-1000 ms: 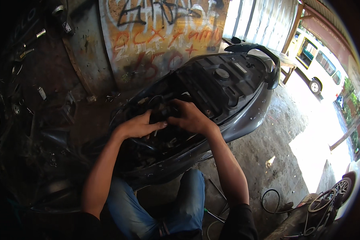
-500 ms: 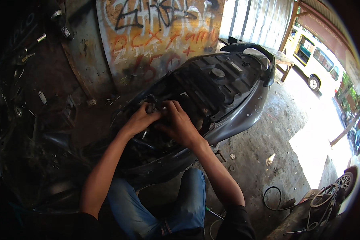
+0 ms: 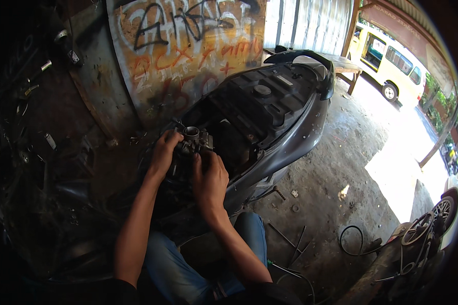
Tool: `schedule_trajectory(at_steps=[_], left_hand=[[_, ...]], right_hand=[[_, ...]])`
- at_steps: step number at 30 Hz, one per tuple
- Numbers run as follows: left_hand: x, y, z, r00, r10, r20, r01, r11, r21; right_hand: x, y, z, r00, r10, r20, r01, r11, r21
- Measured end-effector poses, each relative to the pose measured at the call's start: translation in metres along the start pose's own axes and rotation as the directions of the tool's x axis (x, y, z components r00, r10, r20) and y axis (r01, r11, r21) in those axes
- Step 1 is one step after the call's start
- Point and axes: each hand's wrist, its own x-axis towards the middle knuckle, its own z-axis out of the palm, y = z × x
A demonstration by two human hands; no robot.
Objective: The recorder is removing and inspecting the carburetor of a motorcycle.
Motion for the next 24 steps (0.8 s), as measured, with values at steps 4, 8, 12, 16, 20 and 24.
schedule_trajectory(at_steps=[4, 8, 12, 16, 20, 24], left_hand=[[0.005, -0.001, -0.002, 0.998, -0.01, -0.068, 0.012, 1.0, 0.027], [0.003, 0.004, -0.004, 0.997, -0.075, -0.024, 0.075, 0.997, -0.011], [-0.004, 0.017, -0.012, 0.993, -0.075, 0.093, 0.074, 0.997, 0.008], [-0.01, 0.026, -0.012, 0.982, 0.072, 0.176, -0.059, 0.995, -0.078], [-0.009, 0.022, -0.005, 0.967, 0.199, 0.159, -0.193, 0.98, -0.052], [-0.009, 0.012, 0.002, 0.975, 0.207, -0.079, -0.208, 0.978, 0.002]], right_hand=[[-0.004, -0.01, 0.024, 0.986, 0.139, -0.092, -0.131, 0.987, 0.093], [-0.004, -0.006, 0.038, 0.956, 0.286, -0.07, -0.261, 0.933, 0.247], [0.002, -0.005, 0.054, 0.943, 0.31, -0.121, -0.197, 0.813, 0.548], [0.008, -0.007, 0.062, 0.945, 0.299, -0.132, -0.133, 0.721, 0.68], [0.017, -0.01, 0.069, 0.94, 0.302, -0.161, -0.084, 0.66, 0.747], [0.018, -0.015, 0.073, 0.935, 0.319, -0.157, -0.113, 0.685, 0.72]])
